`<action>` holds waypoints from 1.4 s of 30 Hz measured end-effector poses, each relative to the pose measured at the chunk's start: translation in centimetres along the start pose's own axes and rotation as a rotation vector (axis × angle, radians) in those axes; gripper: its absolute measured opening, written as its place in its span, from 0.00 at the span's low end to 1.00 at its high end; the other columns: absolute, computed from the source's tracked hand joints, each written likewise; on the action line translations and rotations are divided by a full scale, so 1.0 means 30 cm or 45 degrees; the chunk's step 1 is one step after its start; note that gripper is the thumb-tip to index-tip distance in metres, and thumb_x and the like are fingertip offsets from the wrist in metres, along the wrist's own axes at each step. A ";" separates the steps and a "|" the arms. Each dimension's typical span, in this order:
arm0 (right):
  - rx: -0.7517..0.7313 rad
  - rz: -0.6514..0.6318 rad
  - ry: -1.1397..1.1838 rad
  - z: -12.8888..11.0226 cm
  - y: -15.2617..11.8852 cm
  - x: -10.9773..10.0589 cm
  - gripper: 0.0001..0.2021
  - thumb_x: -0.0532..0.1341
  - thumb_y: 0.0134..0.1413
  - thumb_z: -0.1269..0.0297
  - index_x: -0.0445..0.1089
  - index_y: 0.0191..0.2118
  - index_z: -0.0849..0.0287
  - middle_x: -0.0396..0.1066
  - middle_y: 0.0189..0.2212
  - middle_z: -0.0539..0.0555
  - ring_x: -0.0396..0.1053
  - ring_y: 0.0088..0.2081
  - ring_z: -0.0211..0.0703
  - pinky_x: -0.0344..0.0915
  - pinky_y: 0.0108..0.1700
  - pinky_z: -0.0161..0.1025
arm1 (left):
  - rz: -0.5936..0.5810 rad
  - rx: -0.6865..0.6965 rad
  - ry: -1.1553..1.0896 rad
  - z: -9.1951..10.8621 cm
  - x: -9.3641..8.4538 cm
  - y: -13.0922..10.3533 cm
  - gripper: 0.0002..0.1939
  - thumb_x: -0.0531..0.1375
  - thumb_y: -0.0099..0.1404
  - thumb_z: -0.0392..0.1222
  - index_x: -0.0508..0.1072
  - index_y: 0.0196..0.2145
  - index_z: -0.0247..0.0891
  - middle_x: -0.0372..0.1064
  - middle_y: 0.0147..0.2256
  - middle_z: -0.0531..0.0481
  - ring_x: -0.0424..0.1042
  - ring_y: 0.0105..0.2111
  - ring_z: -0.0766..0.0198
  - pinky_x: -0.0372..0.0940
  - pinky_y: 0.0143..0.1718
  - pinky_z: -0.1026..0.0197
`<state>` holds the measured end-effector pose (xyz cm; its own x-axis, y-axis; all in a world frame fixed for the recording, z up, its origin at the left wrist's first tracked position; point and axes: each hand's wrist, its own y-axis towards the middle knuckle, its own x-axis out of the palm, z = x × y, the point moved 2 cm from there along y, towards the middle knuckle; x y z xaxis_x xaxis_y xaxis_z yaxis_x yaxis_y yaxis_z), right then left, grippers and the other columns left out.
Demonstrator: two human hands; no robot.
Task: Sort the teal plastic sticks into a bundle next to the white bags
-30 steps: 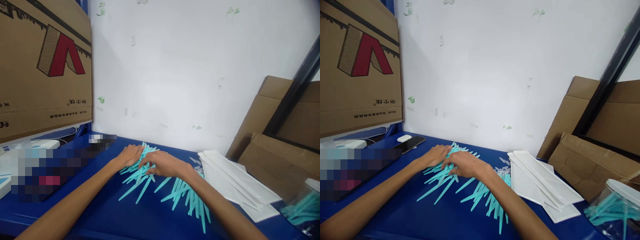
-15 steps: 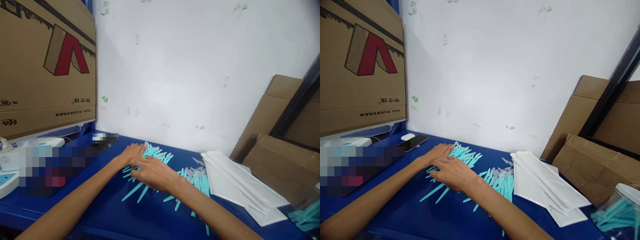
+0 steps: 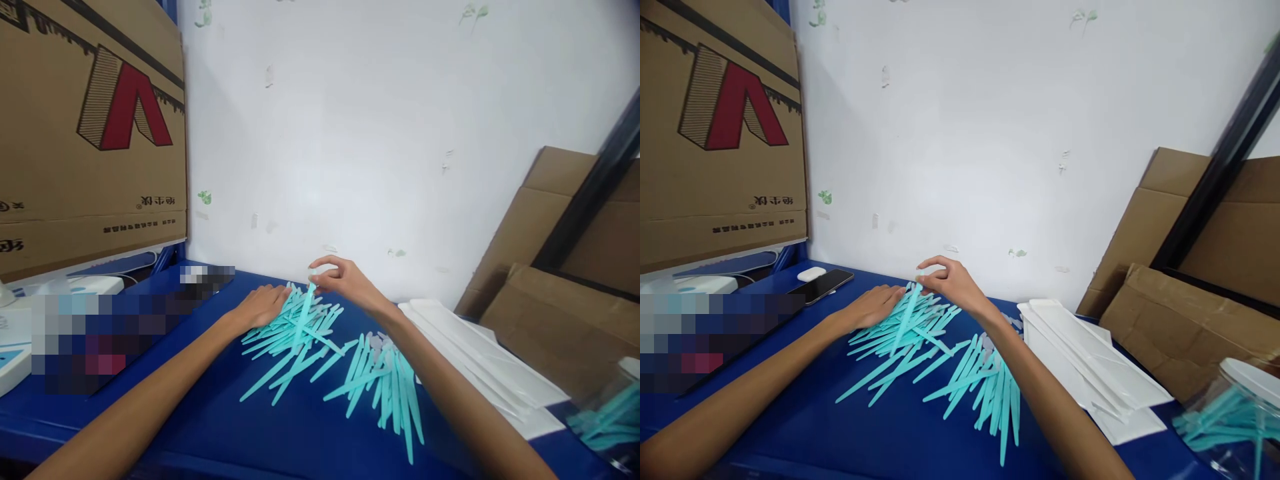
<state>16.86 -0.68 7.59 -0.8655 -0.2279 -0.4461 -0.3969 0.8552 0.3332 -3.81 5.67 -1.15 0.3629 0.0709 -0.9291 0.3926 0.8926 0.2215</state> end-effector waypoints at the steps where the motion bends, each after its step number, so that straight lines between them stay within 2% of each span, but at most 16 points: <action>1: 0.082 0.034 -0.025 0.034 0.007 -0.018 0.17 0.66 0.54 0.54 0.69 0.45 0.59 0.77 0.28 0.53 0.76 0.33 0.42 0.69 0.37 0.36 | -0.018 -0.005 -0.006 0.001 -0.001 -0.001 0.38 0.30 0.68 0.66 0.69 0.53 0.44 0.73 0.47 0.41 0.70 0.48 0.48 0.61 0.48 0.49; 3: 0.233 -0.012 -0.102 0.105 0.016 -0.039 0.19 0.68 0.51 0.53 0.69 0.43 0.60 0.77 0.27 0.54 0.76 0.31 0.42 0.67 0.32 0.34 | -0.052 -0.012 -0.010 0.003 -0.003 -0.005 0.40 0.29 0.68 0.66 0.67 0.55 0.43 0.71 0.49 0.39 0.69 0.50 0.47 0.61 0.49 0.48; 5: 0.346 -0.090 -0.278 0.157 0.018 -0.051 0.20 0.67 0.52 0.52 0.69 0.45 0.60 0.77 0.29 0.55 0.75 0.31 0.43 0.67 0.32 0.35 | -0.075 -0.020 -0.008 0.007 -0.006 -0.010 0.40 0.29 0.68 0.66 0.65 0.58 0.42 0.69 0.52 0.38 0.66 0.53 0.45 0.59 0.51 0.46; 7: 0.353 -0.052 -0.580 0.170 0.015 -0.067 0.21 0.66 0.53 0.52 0.69 0.47 0.59 0.78 0.32 0.56 0.75 0.33 0.43 0.66 0.34 0.36 | -0.090 -0.029 -0.003 0.011 -0.008 -0.013 0.41 0.29 0.67 0.67 0.63 0.60 0.42 0.66 0.56 0.36 0.62 0.57 0.42 0.58 0.53 0.43; 9: 0.327 -0.064 -0.857 0.146 0.009 -0.078 0.20 0.66 0.52 0.51 0.71 0.46 0.58 0.78 0.36 0.56 0.74 0.35 0.45 0.65 0.36 0.37 | -0.102 -0.039 -0.001 0.016 -0.009 -0.015 0.41 0.29 0.67 0.67 0.61 0.62 0.41 0.63 0.58 0.35 0.59 0.59 0.40 0.56 0.53 0.41; 10: 0.329 -0.136 -0.942 0.127 0.004 -0.078 0.19 0.67 0.50 0.50 0.73 0.44 0.57 0.78 0.37 0.56 0.74 0.36 0.45 0.65 0.36 0.37 | -0.107 -0.045 -0.001 0.019 -0.009 -0.016 0.41 0.29 0.67 0.67 0.61 0.62 0.41 0.63 0.58 0.35 0.60 0.59 0.39 0.56 0.54 0.40; 14: 0.473 -0.648 -1.039 0.071 -0.029 -0.038 0.20 0.71 0.41 0.48 0.77 0.38 0.55 0.77 0.32 0.53 0.74 0.32 0.44 0.64 0.32 0.35 | -0.114 -0.058 0.001 0.028 -0.008 -0.018 0.42 0.29 0.67 0.68 0.61 0.62 0.42 0.65 0.56 0.35 0.61 0.58 0.40 0.56 0.53 0.41; 17: 0.490 -0.725 -1.228 0.068 -0.052 0.008 0.14 0.72 0.42 0.56 0.78 0.36 0.55 0.78 0.34 0.53 0.73 0.30 0.44 0.61 0.28 0.34 | -0.106 -0.050 0.018 0.030 -0.007 -0.017 0.42 0.29 0.66 0.68 0.61 0.62 0.41 0.66 0.56 0.35 0.62 0.57 0.40 0.56 0.53 0.41; 19: 0.438 -0.733 -1.316 0.076 -0.060 0.039 0.12 0.71 0.44 0.63 0.78 0.38 0.56 0.78 0.33 0.53 0.73 0.29 0.43 0.60 0.27 0.33 | -0.102 -0.047 0.027 0.028 -0.006 -0.016 0.42 0.29 0.66 0.68 0.61 0.61 0.41 0.68 0.54 0.36 0.63 0.56 0.40 0.57 0.52 0.42; 23: 0.165 -0.703 -1.407 0.084 -0.054 0.077 0.12 0.68 0.46 0.75 0.77 0.38 0.58 0.78 0.33 0.53 0.74 0.35 0.43 0.59 0.30 0.32 | -0.090 -0.020 0.033 0.021 -0.005 -0.009 0.40 0.29 0.67 0.66 0.64 0.59 0.41 0.72 0.47 0.38 0.68 0.49 0.42 0.60 0.48 0.45; 27: -0.016 -0.602 -1.452 0.086 -0.039 0.074 0.12 0.66 0.48 0.79 0.77 0.37 0.57 0.78 0.36 0.53 0.73 0.40 0.45 0.59 0.33 0.33 | -0.058 0.000 0.012 0.016 -0.008 -0.005 0.39 0.30 0.68 0.65 0.65 0.56 0.40 0.72 0.46 0.38 0.69 0.47 0.45 0.62 0.45 0.48; 31: -0.027 -0.502 -1.426 0.084 -0.033 0.039 0.11 0.67 0.49 0.75 0.76 0.39 0.55 0.77 0.35 0.53 0.73 0.37 0.45 0.58 0.31 0.34 | -0.047 -0.001 0.022 0.020 -0.015 -0.010 0.39 0.29 0.68 0.65 0.67 0.54 0.39 0.73 0.44 0.39 0.70 0.45 0.45 0.63 0.43 0.49; 34: 0.093 -0.452 -1.373 0.078 -0.037 0.000 0.07 0.69 0.47 0.72 0.76 0.35 0.55 0.76 0.31 0.53 0.72 0.32 0.43 0.58 0.29 0.34 | -0.058 -0.013 0.027 0.021 -0.014 -0.013 0.40 0.29 0.68 0.65 0.67 0.54 0.39 0.72 0.45 0.38 0.70 0.46 0.45 0.62 0.45 0.49; 36: 0.230 -0.533 -1.263 0.077 -0.046 -0.015 0.05 0.71 0.44 0.67 0.77 0.30 0.56 0.75 0.28 0.52 0.71 0.29 0.42 0.58 0.27 0.34 | -0.062 -0.033 0.025 0.018 -0.007 -0.012 0.42 0.28 0.67 0.66 0.65 0.57 0.39 0.70 0.50 0.36 0.67 0.50 0.43 0.61 0.48 0.47; 39: 0.411 -0.691 -1.118 0.074 -0.062 -0.007 0.10 0.73 0.40 0.57 0.77 0.27 0.56 0.75 0.26 0.51 0.69 0.26 0.41 0.58 0.25 0.35 | -0.049 -0.075 0.030 0.016 0.010 -0.007 0.43 0.29 0.66 0.68 0.60 0.63 0.40 0.63 0.57 0.33 0.61 0.57 0.38 0.57 0.52 0.41; 42: 0.488 -0.782 -1.055 0.065 -0.072 0.032 0.16 0.71 0.41 0.48 0.75 0.24 0.57 0.75 0.26 0.52 0.69 0.26 0.41 0.59 0.25 0.35 | -0.041 -0.109 0.024 0.028 0.029 -0.003 0.43 0.30 0.65 0.70 0.54 0.66 0.44 0.61 0.58 0.32 0.59 0.58 0.36 0.53 0.54 0.36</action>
<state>17.48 -1.84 4.82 -0.0228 -0.4038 -0.9146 -0.4447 0.8234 -0.3524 -2.83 5.27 -1.73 0.3349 0.0490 -0.9410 0.3301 0.9292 0.1659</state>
